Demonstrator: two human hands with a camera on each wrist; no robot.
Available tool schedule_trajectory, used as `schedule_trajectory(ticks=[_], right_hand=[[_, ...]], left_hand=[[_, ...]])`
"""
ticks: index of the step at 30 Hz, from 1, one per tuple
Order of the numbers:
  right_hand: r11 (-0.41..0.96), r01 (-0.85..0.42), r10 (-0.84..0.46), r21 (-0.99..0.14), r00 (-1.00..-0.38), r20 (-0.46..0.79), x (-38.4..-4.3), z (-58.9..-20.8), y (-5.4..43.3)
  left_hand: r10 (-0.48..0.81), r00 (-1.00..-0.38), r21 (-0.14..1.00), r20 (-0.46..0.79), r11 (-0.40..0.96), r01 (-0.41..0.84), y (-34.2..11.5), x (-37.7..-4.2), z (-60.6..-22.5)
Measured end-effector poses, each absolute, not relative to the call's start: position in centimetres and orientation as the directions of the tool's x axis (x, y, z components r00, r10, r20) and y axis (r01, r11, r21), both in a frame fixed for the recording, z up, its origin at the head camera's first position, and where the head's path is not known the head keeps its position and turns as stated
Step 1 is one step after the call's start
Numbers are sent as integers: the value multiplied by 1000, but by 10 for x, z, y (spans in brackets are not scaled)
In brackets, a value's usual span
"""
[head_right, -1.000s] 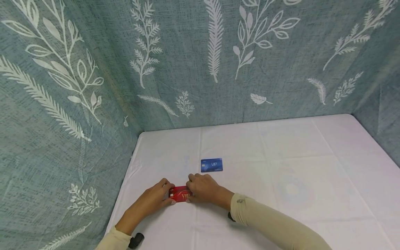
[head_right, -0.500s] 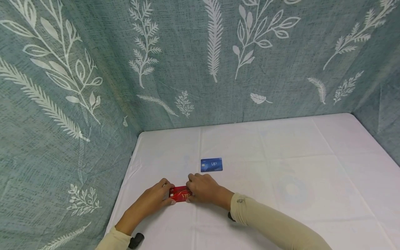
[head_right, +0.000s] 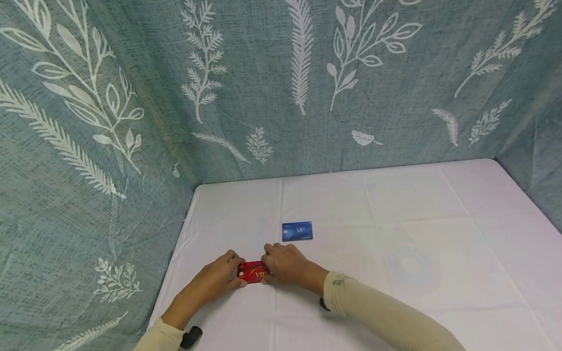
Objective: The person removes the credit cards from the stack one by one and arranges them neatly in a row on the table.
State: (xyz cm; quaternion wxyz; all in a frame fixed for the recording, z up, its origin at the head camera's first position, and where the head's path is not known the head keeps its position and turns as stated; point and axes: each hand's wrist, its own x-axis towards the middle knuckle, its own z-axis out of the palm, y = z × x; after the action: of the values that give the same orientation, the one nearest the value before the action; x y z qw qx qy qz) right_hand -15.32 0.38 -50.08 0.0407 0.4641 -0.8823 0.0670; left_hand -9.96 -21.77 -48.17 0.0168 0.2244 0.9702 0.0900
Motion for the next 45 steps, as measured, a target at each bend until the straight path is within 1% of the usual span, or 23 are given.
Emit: schedule_trajectory(ticks=[7,21,27,30,36,45], right_hand=[[564,-822,-811,-76,-569,138,-153,-501,5],[567,-821,-809,-74,-571,139,-153,-499,8],[581,-809,-797,-86,-587,141,-155,-495,17],[586,-802,-789,-113,-597,144,-157,-494,22],[628,-761,-753,-161,-647,119,-163,-490,35],[656,-736,-716,-169,-677,171,-169,-493,50]], left_hand=[[451,-892,170,23,877,448,-218,-99,-481],[447,-894,155,-26,886,438,-215,-102,-477],[433,-900,134,-54,896,423,-213,-103,-474],[419,-907,127,-43,903,411,-211,-104,-472],[390,-920,115,-31,916,384,-207,-108,-470],[387,-922,60,6,920,387,-201,-116,-465]])
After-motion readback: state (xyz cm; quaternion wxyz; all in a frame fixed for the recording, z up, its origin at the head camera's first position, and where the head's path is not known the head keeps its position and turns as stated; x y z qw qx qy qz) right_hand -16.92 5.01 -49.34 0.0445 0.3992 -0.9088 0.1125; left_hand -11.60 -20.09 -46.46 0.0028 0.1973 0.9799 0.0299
